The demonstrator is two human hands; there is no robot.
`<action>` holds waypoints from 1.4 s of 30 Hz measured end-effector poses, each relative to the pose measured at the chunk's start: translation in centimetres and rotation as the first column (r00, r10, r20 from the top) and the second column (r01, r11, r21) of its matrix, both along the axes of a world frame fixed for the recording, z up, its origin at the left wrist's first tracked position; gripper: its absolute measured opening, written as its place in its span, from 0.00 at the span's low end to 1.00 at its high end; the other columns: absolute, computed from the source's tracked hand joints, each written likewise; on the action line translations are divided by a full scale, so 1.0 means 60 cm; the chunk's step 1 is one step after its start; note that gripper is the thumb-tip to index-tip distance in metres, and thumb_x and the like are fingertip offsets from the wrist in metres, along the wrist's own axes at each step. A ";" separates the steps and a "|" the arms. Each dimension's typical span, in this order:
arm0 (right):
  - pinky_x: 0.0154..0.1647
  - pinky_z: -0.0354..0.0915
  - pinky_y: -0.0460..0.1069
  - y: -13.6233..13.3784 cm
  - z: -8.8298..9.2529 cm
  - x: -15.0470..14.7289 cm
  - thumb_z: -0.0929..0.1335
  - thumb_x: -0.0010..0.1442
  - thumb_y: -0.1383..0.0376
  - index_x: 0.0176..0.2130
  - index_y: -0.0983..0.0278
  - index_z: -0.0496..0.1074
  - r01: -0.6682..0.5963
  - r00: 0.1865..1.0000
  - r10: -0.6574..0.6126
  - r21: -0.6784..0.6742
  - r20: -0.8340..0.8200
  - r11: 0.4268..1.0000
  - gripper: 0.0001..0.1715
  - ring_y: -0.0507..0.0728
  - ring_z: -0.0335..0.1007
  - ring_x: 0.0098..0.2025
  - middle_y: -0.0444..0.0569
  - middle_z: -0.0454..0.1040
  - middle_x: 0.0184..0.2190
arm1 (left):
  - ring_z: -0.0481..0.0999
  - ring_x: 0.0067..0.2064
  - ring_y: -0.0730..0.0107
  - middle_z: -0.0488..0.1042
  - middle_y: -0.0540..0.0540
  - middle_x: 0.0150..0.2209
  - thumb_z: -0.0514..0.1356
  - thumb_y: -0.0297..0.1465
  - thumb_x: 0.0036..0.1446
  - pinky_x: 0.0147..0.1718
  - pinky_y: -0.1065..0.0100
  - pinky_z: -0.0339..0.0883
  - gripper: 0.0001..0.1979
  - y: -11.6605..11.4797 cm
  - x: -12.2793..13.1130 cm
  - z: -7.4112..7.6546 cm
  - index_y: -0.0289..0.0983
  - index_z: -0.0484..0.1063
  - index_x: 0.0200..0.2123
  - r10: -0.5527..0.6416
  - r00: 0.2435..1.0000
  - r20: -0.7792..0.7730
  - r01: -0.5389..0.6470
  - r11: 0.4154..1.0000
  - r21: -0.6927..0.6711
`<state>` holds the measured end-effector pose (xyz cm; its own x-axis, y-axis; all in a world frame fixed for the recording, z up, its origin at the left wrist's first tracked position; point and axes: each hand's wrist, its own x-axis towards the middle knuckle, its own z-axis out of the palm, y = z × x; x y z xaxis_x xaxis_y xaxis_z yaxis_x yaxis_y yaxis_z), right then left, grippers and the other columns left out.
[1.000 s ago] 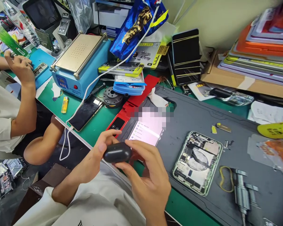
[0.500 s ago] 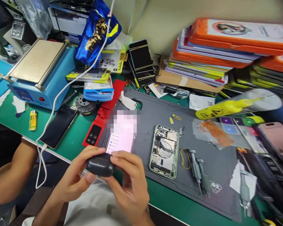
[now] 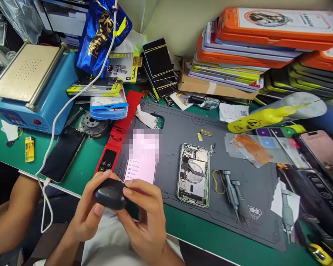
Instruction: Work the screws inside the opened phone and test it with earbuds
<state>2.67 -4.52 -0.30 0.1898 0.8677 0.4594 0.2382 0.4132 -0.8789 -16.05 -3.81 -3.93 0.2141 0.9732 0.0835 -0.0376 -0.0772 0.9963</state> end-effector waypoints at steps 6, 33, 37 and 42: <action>0.59 0.81 0.55 0.002 0.004 0.013 0.74 0.72 0.52 0.64 0.57 0.71 -0.108 0.989 0.098 -0.085 -0.112 0.991 0.26 0.58 0.75 0.59 0.55 0.72 0.57 | 0.75 0.68 0.61 0.75 0.44 0.68 0.53 0.40 0.78 0.70 0.62 0.68 0.29 0.006 0.008 0.015 0.50 0.59 0.78 -0.035 0.999 -0.002 0.035 0.999 0.023; 0.33 0.75 0.44 0.024 0.034 0.059 0.73 0.71 0.59 0.49 0.56 0.84 -0.295 0.851 0.073 -0.359 -0.520 0.886 0.10 0.53 0.79 0.37 0.48 0.78 0.37 | 0.87 0.39 0.69 0.86 0.43 0.54 0.73 0.41 0.66 0.41 0.68 0.88 0.23 0.040 0.073 0.089 0.48 0.82 0.63 -0.099 0.912 0.399 0.284 0.854 -0.436; 0.27 0.71 0.43 0.021 0.044 0.069 0.74 0.70 0.57 0.48 0.57 0.84 -0.313 0.856 0.061 -0.419 -0.514 0.852 0.11 0.53 0.79 0.34 0.49 0.79 0.36 | 0.87 0.53 0.63 0.64 0.45 0.78 0.71 0.35 0.69 0.42 0.70 0.88 0.18 0.037 0.089 0.100 0.54 0.82 0.60 -0.124 0.801 0.586 0.420 0.814 -0.401; 0.24 0.68 0.42 0.018 0.052 0.068 0.73 0.70 0.56 0.47 0.53 0.84 -0.380 0.804 0.067 -0.423 -0.591 0.823 0.09 0.52 0.75 0.31 0.46 0.75 0.34 | 0.83 0.64 0.56 0.53 0.47 0.82 0.66 0.30 0.72 0.45 0.70 0.88 0.17 0.036 0.099 0.105 0.55 0.80 0.60 -0.163 0.691 0.704 0.484 0.827 -0.284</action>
